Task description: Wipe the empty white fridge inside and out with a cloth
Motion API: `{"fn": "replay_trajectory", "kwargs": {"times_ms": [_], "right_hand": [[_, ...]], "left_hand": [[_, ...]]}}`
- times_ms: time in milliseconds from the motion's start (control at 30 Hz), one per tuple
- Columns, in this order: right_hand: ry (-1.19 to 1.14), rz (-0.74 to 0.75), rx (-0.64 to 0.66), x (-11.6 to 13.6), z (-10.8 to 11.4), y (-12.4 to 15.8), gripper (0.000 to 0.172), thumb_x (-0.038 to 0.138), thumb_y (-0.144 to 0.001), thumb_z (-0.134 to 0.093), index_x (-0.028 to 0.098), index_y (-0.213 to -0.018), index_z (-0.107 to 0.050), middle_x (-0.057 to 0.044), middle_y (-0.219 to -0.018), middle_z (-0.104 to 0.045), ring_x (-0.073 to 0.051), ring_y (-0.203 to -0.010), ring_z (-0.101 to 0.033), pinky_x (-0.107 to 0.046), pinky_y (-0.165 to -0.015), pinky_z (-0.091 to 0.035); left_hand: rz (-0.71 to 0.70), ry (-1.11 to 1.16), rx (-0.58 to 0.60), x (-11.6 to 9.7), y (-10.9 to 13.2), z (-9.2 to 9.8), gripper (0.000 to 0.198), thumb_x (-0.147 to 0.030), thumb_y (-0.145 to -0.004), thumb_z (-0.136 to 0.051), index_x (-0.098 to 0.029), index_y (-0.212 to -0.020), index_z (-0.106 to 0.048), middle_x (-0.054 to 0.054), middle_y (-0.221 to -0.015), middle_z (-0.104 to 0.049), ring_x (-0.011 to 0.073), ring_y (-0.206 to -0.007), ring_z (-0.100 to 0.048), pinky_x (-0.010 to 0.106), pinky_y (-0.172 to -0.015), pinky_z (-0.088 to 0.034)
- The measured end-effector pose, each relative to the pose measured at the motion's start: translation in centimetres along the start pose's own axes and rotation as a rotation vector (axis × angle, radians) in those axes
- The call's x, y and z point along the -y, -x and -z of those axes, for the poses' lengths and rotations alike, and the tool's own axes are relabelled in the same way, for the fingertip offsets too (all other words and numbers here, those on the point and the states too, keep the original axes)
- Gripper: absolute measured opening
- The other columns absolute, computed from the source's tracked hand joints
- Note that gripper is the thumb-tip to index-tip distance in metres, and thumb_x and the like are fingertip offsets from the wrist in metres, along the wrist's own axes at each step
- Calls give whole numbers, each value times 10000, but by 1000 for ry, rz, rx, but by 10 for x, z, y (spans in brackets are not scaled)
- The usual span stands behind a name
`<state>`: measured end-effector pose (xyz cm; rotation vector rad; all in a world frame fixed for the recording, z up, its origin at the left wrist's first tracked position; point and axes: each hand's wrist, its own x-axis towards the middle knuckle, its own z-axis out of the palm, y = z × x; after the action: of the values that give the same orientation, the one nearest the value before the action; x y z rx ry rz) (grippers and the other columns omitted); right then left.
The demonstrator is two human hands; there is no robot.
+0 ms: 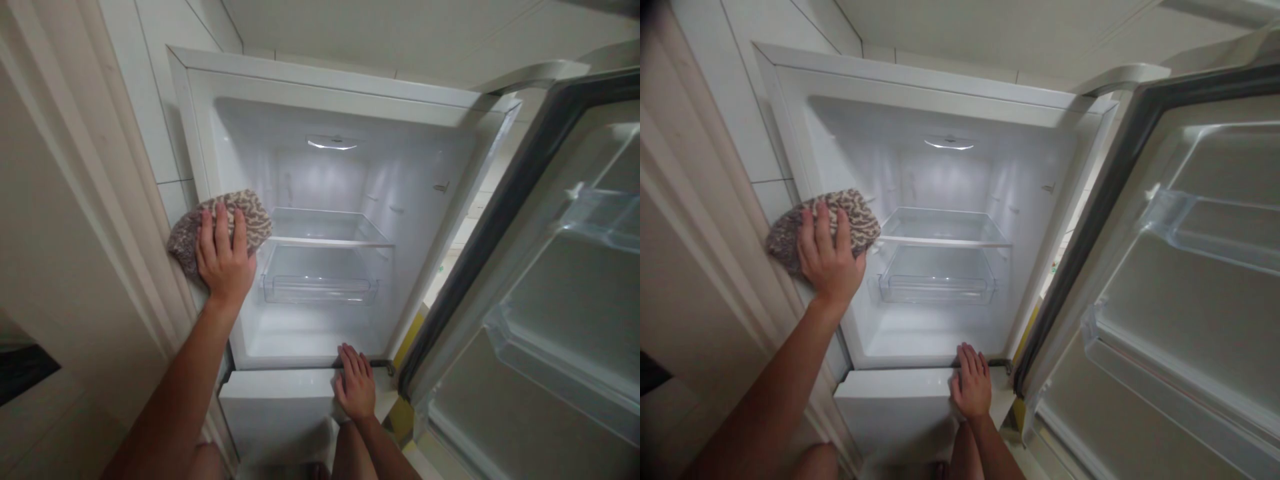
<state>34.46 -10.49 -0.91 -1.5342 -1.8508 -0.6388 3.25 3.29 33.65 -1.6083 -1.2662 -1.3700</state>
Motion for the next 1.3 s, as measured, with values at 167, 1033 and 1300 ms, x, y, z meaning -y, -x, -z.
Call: {"fn": "replay_trajectory", "kwargs": {"times_ms": [167, 1033, 1300], "right_hand": [[-11, -11, -2, 1, 1, -1, 805, 169, -919, -513, 201, -1707, -352, -98, -1563, -614, -264, -1450, -554, -462, -1270, -308], [-39, -51, 18, 4, 2, -3, 773, 211, -893, -549, 187, -1659, -452, -96, -1588, -592, -268, -1468, -526, -447, -1294, -287], [-38, -53, 73, 1, -4, 4, 779, 220, -822, -549, 135, -1596, -528, -143, -1586, -589, -301, -1469, -530, -475, -1290, -311]], "left_hand": [[-4, -55, -47, 20, 96, -20, 778, -407, -981, -689, -140, -1657, -411, 254, -1747, -381, 422, -1676, -257, 597, -1305, -376], [-140, 202, 760, 8, 316, 9, 497, -247, -948, -617, -299, -1440, -669, 86, -1271, -762, 296, -1063, -706, 463, -886, -655], [-271, 279, 947, -131, 296, -32, 605, -193, -887, -738, -262, -1479, -633, 96, -1382, -716, 307, -1178, -642, 491, -995, -577]]}}
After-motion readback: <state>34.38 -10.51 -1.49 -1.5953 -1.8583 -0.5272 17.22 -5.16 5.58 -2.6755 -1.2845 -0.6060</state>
